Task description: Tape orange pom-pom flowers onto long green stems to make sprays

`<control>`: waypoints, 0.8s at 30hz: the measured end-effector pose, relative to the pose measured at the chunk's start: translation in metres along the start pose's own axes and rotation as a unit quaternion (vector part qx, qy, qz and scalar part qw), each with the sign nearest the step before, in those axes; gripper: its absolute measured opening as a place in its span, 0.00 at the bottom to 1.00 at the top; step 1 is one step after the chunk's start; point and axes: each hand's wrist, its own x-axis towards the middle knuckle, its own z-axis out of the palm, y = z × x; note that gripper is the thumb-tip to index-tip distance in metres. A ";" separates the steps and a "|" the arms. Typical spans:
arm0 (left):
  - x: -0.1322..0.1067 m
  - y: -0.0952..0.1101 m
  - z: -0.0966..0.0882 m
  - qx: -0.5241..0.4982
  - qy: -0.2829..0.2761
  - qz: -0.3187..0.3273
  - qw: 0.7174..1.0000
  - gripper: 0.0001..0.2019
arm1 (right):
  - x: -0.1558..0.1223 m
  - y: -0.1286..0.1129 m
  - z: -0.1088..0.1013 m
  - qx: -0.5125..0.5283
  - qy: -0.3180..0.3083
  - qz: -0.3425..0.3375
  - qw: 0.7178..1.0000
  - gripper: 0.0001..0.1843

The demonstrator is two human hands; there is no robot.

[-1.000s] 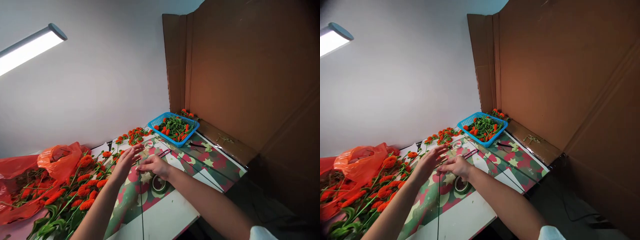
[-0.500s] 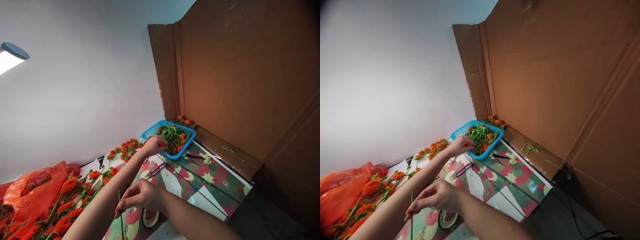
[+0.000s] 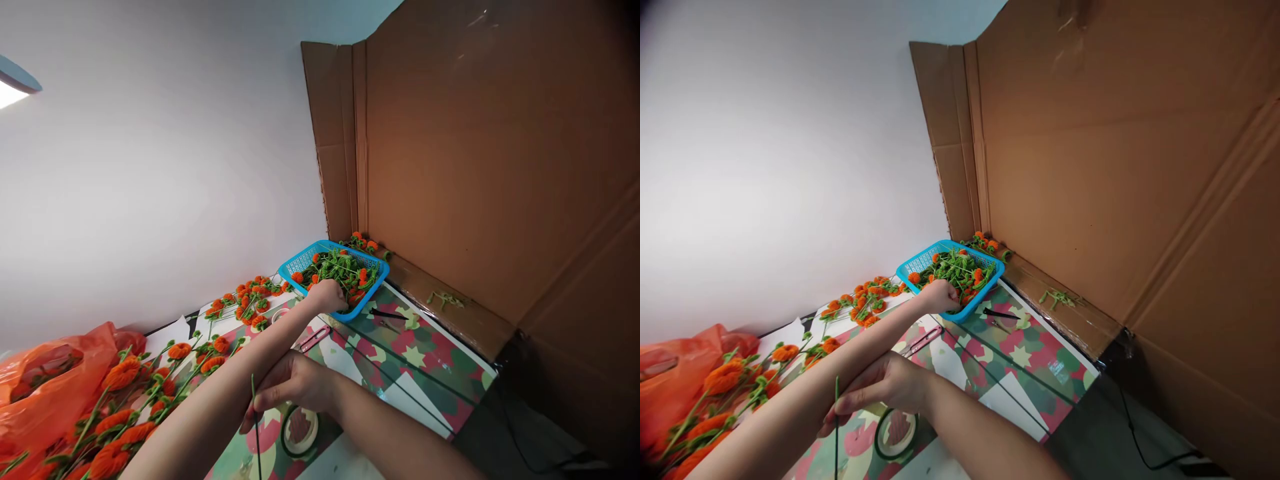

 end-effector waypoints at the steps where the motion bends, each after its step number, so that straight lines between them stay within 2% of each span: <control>1: 0.000 0.002 -0.003 -0.007 0.006 -0.001 1.000 0.09 | 0.000 0.000 0.000 -0.003 0.001 0.001 1.000 0.16; 3: -0.002 0.007 -0.015 -0.023 0.024 -0.003 0.999 0.10 | -0.001 0.001 0.001 -0.006 0.003 0.000 1.000 0.15; 6: -0.014 0.005 -0.043 -0.050 0.057 -0.017 0.997 0.08 | -0.002 0.002 0.000 -0.019 0.017 -0.016 1.000 0.13; 10: -0.057 -0.014 -0.073 -0.099 0.101 -0.064 0.988 0.08 | -0.002 0.004 -0.002 -0.044 0.041 -0.046 0.997 0.11; 12: -0.078 -0.022 -0.075 -0.134 0.126 -0.084 0.979 0.12 | -0.002 0.005 -0.003 -0.065 0.050 -0.055 0.995 0.11; 14: -0.089 -0.024 -0.071 -0.166 0.159 -0.090 0.969 0.15 | -0.002 0.005 -0.004 -0.074 0.053 -0.054 0.994 0.12; 17: -0.087 -0.017 -0.068 -0.198 0.213 -0.066 0.954 0.15 | -0.002 0.006 -0.007 -0.085 0.060 -0.053 0.993 0.13; 20: -0.084 -0.012 -0.074 -0.230 0.259 -0.038 0.937 0.18 | -0.002 0.007 -0.012 -0.092 0.069 -0.058 0.992 0.14; 24: -0.108 -0.028 -0.076 -0.259 0.294 -0.035 0.919 0.24 | -0.001 0.008 -0.013 -0.087 0.075 -0.064 0.991 0.14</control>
